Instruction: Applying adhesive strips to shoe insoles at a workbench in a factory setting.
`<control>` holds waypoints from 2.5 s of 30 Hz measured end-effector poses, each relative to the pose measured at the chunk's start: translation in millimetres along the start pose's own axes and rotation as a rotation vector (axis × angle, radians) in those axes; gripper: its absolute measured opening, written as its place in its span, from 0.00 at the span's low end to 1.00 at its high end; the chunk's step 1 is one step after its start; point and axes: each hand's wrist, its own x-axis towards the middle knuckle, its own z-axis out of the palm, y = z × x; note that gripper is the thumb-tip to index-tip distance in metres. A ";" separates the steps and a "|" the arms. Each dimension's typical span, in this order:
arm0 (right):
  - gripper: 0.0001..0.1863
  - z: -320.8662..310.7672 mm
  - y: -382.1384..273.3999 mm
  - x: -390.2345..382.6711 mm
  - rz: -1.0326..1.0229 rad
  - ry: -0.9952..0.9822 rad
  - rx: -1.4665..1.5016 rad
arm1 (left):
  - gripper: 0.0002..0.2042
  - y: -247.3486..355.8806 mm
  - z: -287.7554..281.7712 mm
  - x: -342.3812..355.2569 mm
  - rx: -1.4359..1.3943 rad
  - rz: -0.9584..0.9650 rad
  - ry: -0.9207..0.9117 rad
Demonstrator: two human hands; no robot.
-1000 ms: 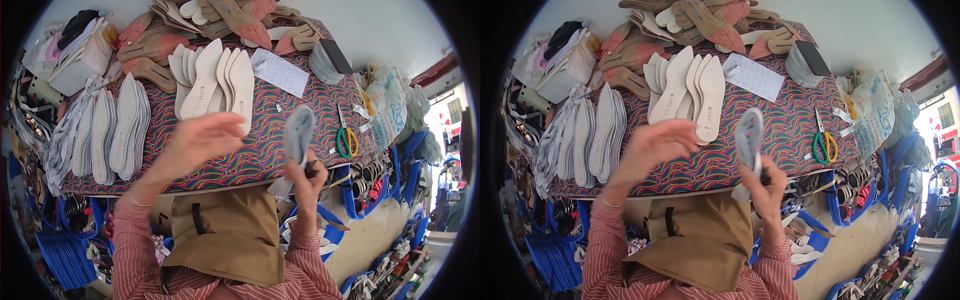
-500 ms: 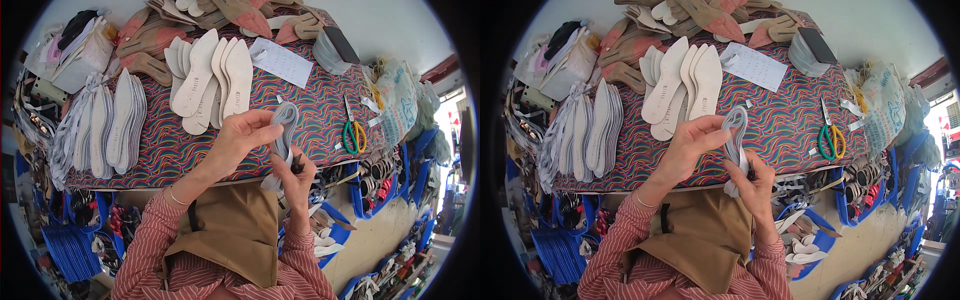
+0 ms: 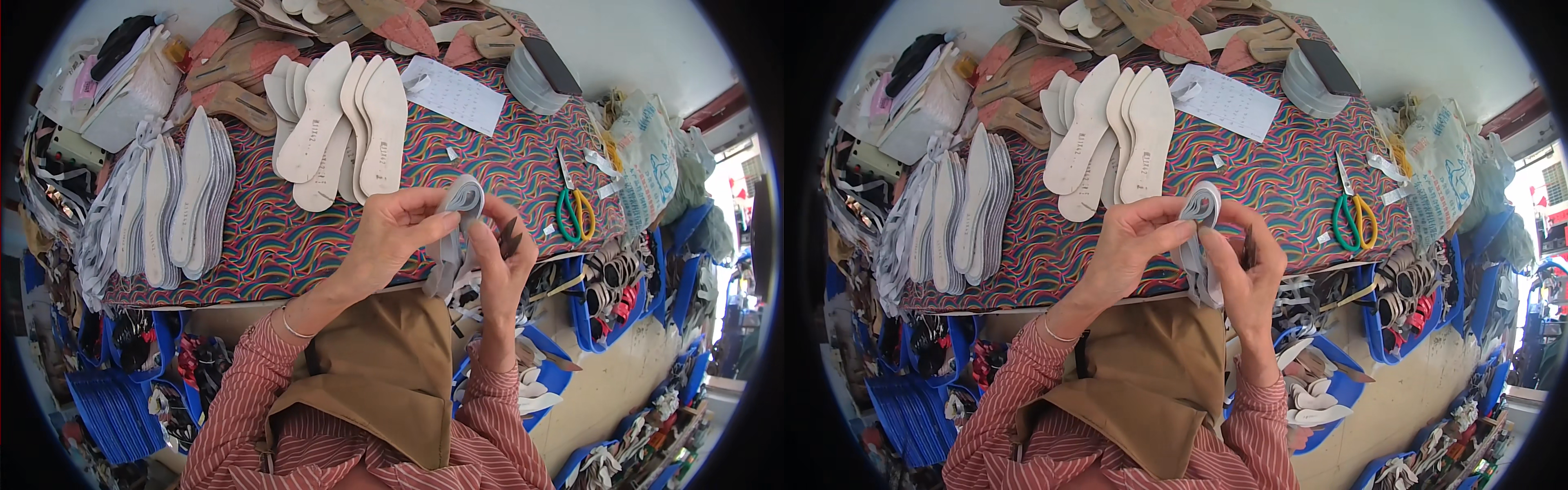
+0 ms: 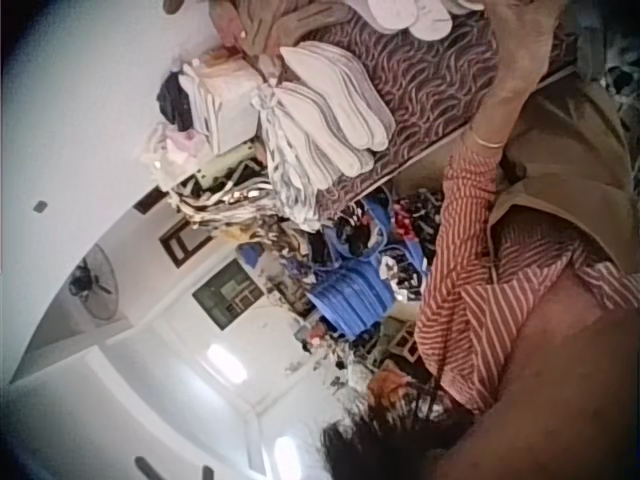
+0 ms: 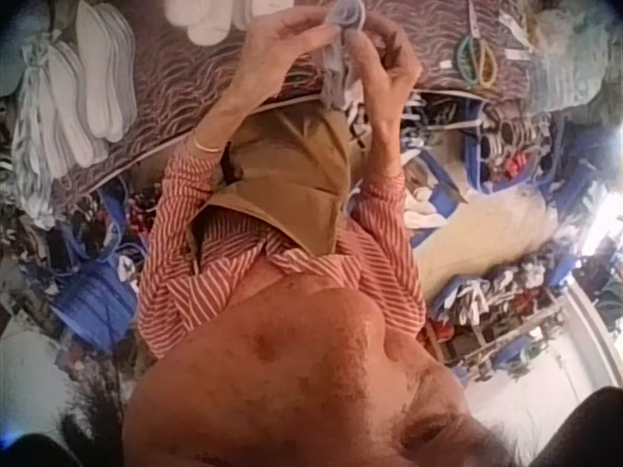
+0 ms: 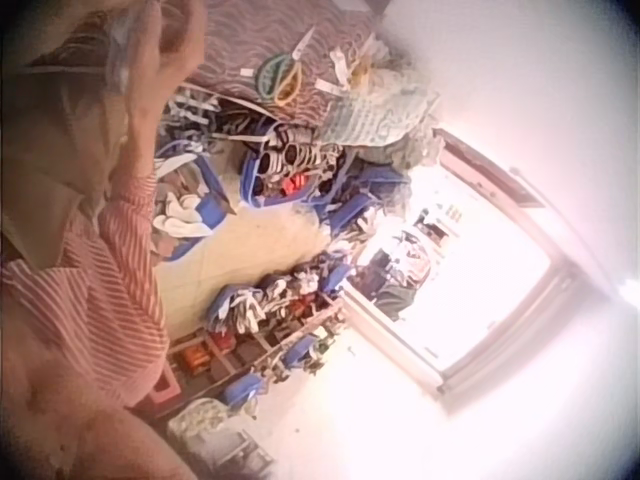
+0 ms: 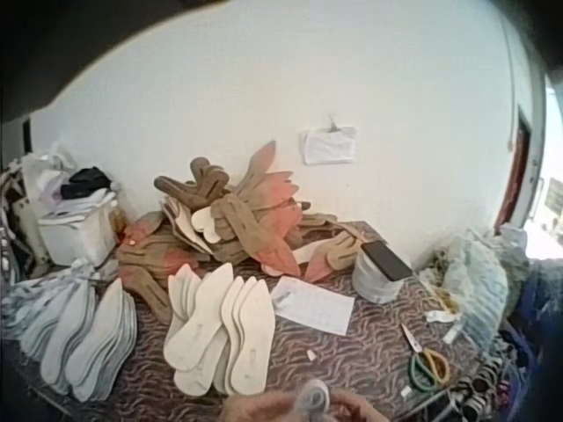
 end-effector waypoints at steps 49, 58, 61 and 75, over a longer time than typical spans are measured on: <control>0.24 -205.9 -12.0 -39.5 -0.292 0.273 -1.161 | 0.15 98.0 -242.5 -200.3 0.363 -0.195 0.176; 0.26 -73.6 71.4 -73.5 0.127 -0.725 -1.261 | 0.22 135.7 -235.4 -273.0 0.129 0.123 0.541; 0.28 -0.3 75.5 -89.2 -0.146 -0.891 -1.072 | 0.15 141.8 -222.0 -280.3 0.162 -0.024 0.487; 0.08 227.9 101.2 -132.1 -0.228 -1.213 -0.006 | 0.18 109.7 -195.6 -288.6 -0.092 -0.008 0.404</control>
